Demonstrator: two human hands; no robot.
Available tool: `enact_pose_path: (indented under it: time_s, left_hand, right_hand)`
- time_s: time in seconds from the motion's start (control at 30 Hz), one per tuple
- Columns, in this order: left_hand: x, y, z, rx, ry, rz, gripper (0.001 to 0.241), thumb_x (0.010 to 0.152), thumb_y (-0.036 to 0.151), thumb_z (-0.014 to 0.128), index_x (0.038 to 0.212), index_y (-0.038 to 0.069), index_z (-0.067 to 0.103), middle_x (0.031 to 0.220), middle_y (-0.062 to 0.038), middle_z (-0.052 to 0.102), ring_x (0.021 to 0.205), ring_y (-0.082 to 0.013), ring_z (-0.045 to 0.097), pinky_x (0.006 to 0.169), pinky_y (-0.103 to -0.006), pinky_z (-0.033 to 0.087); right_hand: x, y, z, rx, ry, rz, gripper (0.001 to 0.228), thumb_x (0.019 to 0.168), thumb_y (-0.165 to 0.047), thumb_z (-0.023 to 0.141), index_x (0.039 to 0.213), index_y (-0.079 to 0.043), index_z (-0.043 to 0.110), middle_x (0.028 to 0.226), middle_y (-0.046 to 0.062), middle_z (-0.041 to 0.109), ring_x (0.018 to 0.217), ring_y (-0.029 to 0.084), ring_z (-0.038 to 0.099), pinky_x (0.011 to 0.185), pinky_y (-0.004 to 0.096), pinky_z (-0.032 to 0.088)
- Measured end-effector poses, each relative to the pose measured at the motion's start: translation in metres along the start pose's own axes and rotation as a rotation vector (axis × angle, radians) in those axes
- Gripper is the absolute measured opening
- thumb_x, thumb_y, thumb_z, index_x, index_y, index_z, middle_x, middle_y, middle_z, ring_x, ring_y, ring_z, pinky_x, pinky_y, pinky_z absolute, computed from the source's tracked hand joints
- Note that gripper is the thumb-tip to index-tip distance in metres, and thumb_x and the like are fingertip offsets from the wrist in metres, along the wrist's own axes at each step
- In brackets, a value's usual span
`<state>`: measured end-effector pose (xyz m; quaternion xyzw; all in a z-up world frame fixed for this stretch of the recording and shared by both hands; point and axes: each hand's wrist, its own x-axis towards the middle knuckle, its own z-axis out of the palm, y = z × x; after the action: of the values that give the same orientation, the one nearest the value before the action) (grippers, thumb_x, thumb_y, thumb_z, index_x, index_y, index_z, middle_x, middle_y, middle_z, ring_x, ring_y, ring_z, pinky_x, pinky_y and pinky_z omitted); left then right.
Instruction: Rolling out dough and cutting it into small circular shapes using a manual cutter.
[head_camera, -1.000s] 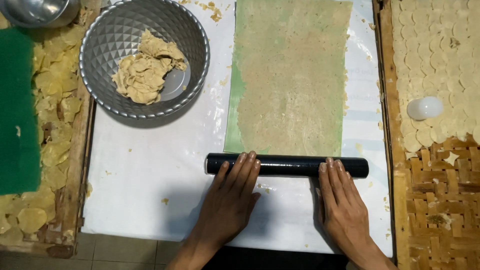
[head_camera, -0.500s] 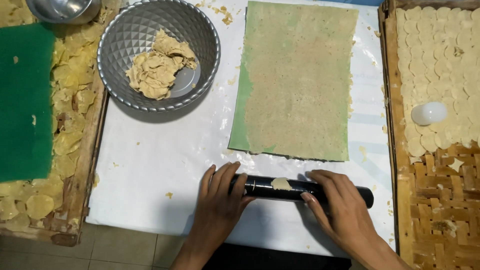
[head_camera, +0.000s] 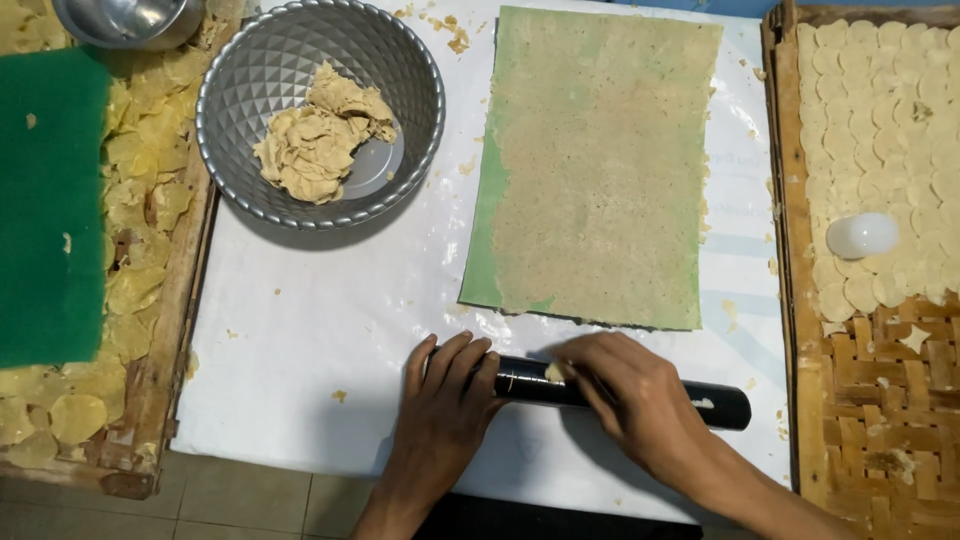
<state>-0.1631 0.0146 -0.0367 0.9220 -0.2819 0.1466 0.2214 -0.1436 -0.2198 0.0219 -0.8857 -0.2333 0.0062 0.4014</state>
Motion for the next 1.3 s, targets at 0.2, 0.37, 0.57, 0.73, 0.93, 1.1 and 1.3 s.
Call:
enact_pose_path:
  time_s: [0.2,0.37,0.57,0.73,0.93,1.1,1.3]
  left_hand:
    - [0.003,0.001,0.000,-0.005,0.015,0.016,0.043,0.094,0.019,0.078,0.125,0.003,0.053,0.131,-0.015,0.060,0.128,-0.0339,0.058,0.112,-0.0586,0.040]
    - [0.009,0.006,-0.006,0.037,0.010,0.044,0.033,0.103,0.027,0.060,0.123,0.001,0.056,0.128,-0.019,0.059,0.127,-0.0353,0.057,0.109,-0.0624,0.039]
    - [0.018,0.004,0.001,0.070,-0.102,0.165,0.049,0.096,0.034,0.071,0.131,0.004,0.056,0.120,-0.012,0.059,0.110,-0.0276,0.057,0.108,-0.0527,0.039]
    - [0.059,-0.002,-0.024,0.072,-0.015,0.260,0.033,0.100,0.007,0.040,0.124,0.001,0.061,0.113,-0.014,0.062,0.101,-0.0295,0.059,0.097,-0.0470,0.046]
    - [0.105,-0.047,0.008,0.057,0.009,0.273,0.043,0.097,0.036,0.061,0.127,0.005,0.062,0.108,-0.013,0.062,0.105,-0.0302,0.063,0.104,-0.0525,0.045]
    - [0.134,-0.049,0.001,-0.144,-0.274,0.128,0.044,0.087,0.037,0.077,0.110,0.000,0.070,0.104,-0.021,0.067,0.104,-0.0378,0.065,0.105,-0.0589,0.039]
    - [0.151,-0.052,0.017,0.001,-0.100,0.106,0.057,0.109,0.039,0.043,0.133,-0.010,0.059,0.140,-0.033,0.056,0.140,-0.0436,0.048,0.119,-0.0603,0.026]
  right_hand:
    - [0.045,0.036,0.012,-0.079,0.075,-0.033,0.018,0.095,-0.006,0.068,0.112,-0.003,0.072,0.103,0.008,0.077,0.093,0.024,0.073,0.078,0.034,0.058]
    - [0.052,0.046,0.019,-0.201,0.091,-0.043,0.017,0.094,-0.009,0.072,0.110,-0.001,0.074,0.103,0.013,0.069,0.090,0.028,0.068,0.072,0.036,0.056]
    - [0.045,0.026,-0.008,-0.219,0.014,-0.012,0.033,0.102,-0.015,0.056,0.130,-0.002,0.067,0.112,0.014,0.073,0.093,0.030,0.063,0.080,0.038,0.053]
    - [0.030,0.018,-0.043,-0.304,0.037,0.039,0.035,0.099,-0.018,0.061,0.128,0.000,0.067,0.115,0.016,0.071,0.102,0.030,0.066,0.084,0.040,0.055]
    - [0.041,0.052,-0.046,-0.543,0.040,0.301,0.030,0.106,-0.032,0.056,0.120,-0.013,0.074,0.085,0.010,0.070,0.084,0.030,0.071,0.075,0.041,0.058]
    - [0.044,0.087,-0.027,-0.553,0.060,0.373,0.039,0.106,-0.040,0.052,0.130,-0.011,0.066,0.084,0.009,0.064,0.083,0.033,0.069,0.071,0.046,0.058]
    - [0.031,0.086,-0.010,-0.720,0.115,0.259,0.059,0.110,-0.037,0.034,0.154,0.001,0.045,0.144,0.026,0.050,0.134,0.043,0.047,0.106,0.051,0.042]
